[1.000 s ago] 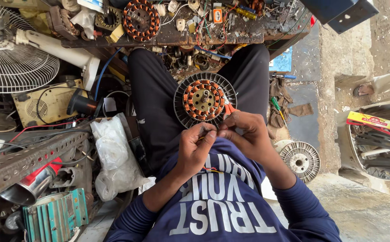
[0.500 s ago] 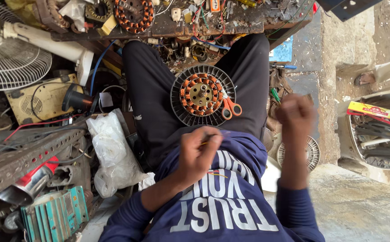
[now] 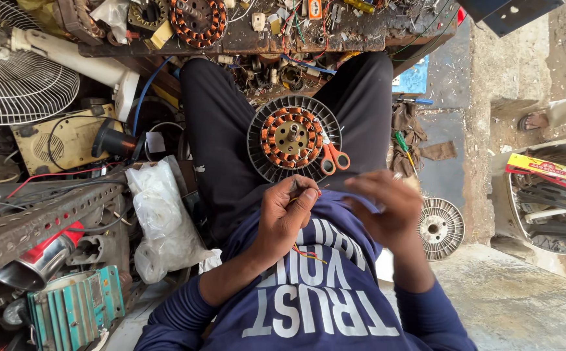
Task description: The person sits on the floor and works on a motor stator, using shears to trim and adjust copper windings. They then retrieve a red wire from a drawer, strip its ends, and prepare it for connection.
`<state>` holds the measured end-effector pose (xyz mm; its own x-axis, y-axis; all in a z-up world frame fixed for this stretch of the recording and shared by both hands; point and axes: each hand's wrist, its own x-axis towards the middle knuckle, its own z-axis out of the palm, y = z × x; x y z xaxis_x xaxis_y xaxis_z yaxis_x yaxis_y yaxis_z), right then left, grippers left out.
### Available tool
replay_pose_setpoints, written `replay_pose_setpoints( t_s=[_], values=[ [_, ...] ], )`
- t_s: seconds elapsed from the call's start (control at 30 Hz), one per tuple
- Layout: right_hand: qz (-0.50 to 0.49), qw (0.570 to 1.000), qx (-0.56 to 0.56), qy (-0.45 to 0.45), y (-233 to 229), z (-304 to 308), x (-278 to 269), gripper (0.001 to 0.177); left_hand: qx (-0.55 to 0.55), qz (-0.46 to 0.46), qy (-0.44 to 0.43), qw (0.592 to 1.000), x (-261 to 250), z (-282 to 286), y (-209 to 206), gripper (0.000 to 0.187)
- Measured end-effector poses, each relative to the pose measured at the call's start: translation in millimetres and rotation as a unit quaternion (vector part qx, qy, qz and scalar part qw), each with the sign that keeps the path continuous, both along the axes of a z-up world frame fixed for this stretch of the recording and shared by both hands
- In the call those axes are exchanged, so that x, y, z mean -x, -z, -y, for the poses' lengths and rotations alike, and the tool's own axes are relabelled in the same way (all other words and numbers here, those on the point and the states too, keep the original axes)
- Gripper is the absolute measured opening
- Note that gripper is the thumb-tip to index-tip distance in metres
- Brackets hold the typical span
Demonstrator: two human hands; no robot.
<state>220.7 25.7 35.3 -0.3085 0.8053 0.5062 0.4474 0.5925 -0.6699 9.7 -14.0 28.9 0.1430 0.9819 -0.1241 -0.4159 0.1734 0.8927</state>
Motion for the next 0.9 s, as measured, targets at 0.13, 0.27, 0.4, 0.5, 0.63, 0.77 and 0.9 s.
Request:
replay_pose_setpoints(
  t_s=[0.13, 0.27, 0.4, 0.5, 0.63, 0.77, 0.9],
  values=[
    [0.006, 0.996, -0.08, -0.034, -25, 1, 30, 0.029, 0.031, 0.061, 0.008, 0.998, -2, 0, 6, 0.012],
    [-0.095, 0.994, 0.042, 0.029, -24, 8, 35, 0.031, 0.091, 0.215, 0.018, 0.972, -1, -2, 13, 0.012],
    [-0.149, 0.974, 0.166, -0.029, -14, 15, 39, 0.024, 0.074, 0.207, 0.01, 0.976, 0, -2, 15, 0.013],
    [-0.207, 0.945, 0.248, -0.06, -4, 19, 45, 0.017, 0.057, 0.141, 0.006, 0.988, -1, -1, 13, 0.013],
    [-0.325, 0.884, 0.326, -0.077, 10, 20, 54, 0.012, -0.016, 0.002, -0.024, 1.0, -1, -1, 6, 0.014],
    [-0.379, 0.843, 0.377, -0.06, 23, 23, 54, 0.005, -0.119, -0.094, -0.049, 0.987, -1, -1, 2, 0.016],
    [-0.441, 0.805, 0.391, -0.067, 32, 23, 52, 0.004, -0.091, -0.089, -0.046, 0.991, -2, 0, 1, 0.015]
  ],
)
